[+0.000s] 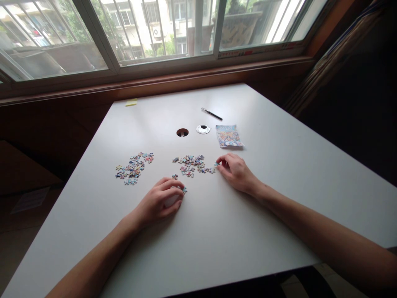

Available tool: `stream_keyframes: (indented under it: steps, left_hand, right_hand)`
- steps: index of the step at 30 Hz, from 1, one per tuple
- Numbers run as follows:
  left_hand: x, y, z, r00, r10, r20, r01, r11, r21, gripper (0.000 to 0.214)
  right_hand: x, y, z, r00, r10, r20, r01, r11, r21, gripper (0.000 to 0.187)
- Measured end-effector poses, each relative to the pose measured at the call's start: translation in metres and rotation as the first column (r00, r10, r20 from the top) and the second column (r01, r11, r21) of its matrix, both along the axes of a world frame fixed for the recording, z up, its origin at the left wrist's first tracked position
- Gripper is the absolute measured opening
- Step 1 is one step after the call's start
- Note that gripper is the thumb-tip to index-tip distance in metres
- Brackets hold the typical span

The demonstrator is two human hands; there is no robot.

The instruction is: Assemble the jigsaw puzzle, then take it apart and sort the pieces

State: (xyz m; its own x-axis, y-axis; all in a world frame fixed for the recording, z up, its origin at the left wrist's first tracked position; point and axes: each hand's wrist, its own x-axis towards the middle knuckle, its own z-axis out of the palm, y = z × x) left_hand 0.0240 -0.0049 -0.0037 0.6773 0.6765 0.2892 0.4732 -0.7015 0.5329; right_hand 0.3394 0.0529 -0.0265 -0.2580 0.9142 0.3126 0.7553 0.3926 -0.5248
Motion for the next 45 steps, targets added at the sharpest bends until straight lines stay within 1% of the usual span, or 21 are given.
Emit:
stream_keyframes:
  steps: [6, 12, 19, 25, 27, 30, 32, 35, 37, 40, 42, 45]
  left_hand:
    - [0.0, 0.0, 0.0, 1.0, 0.0, -0.002, 0.0, 1.0, -0.006, 0.015]
    - [0.0, -0.001, -0.001, 1.0, 0.009, 0.004, -0.009, 1.0, 0.003, 0.015]
    - [0.001, -0.001, 0.0, 1.0, 0.006, 0.003, -0.005, 1.0, -0.007, 0.015]
    - [0.002, -0.001, 0.0, 1.0, 0.003, 0.014, -0.002, 1.0, -0.012, 0.014]
    - [0.002, -0.001, 0.0, 1.0, 0.002, 0.017, -0.002, 1.0, -0.017, 0.013]
    - [0.003, -0.001, 0.001, 1.0, -0.003, 0.023, 0.003, 1.0, -0.017, 0.012]
    - [0.003, 0.0, 0.001, 1.0, -0.004, 0.026, 0.005, 1.0, -0.013, 0.013]
    - [0.002, 0.001, 0.001, 1.0, -0.011, 0.018, 0.011, 1.0, -0.011, 0.014]
    - [0.002, 0.001, 0.001, 1.0, -0.019, 0.013, 0.019, 1.0, -0.01, 0.013]
    - [0.002, 0.001, 0.0, 1.0, -0.018, 0.015, 0.019, 1.0, -0.008, 0.013]
    - [0.002, 0.0, 0.0, 1.0, -0.011, 0.016, 0.012, 1.0, -0.007, 0.013]
    - [0.002, 0.0, 0.001, 1.0, -0.007, 0.008, 0.008, 1.0, -0.01, 0.012]
  right_hand:
    - [0.0, 0.0, 0.001, 1.0, -0.001, -0.003, 0.001, 1.0, -0.016, 0.011]
    - [0.0, 0.0, 0.0, 1.0, 0.008, 0.015, -0.008, 1.0, 0.001, 0.007]
    - [-0.001, -0.002, 0.001, 0.999, 0.016, 0.046, -0.016, 1.0, 0.006, 0.009]
    - [-0.003, -0.008, 0.004, 0.996, 0.02, 0.091, -0.027, 0.997, 0.074, 0.01]
    - [-0.01, -0.01, 0.01, 0.992, 0.043, 0.119, -0.056, 0.992, 0.11, 0.011]
    - [-0.032, -0.008, 0.026, 0.972, 0.138, 0.193, -0.165, 0.977, 0.134, 0.012]
    - [-0.053, -0.001, 0.037, 0.951, 0.205, 0.233, -0.236, 0.965, 0.111, 0.013]
    - [-0.084, 0.016, 0.049, 0.92, 0.264, 0.288, -0.29, 0.956, 0.048, 0.016]
    - [-0.097, 0.028, 0.051, 0.884, 0.316, 0.343, -0.333, 0.943, -0.011, 0.015]
    - [-0.104, 0.038, 0.047, 0.847, 0.371, 0.381, -0.367, 0.926, -0.086, 0.018]
    - [-0.104, 0.04, 0.044, 0.854, 0.373, 0.363, -0.361, 0.927, -0.102, 0.017]
    - [-0.103, 0.039, 0.046, 0.876, 0.38, 0.298, -0.365, 0.925, -0.107, 0.012]
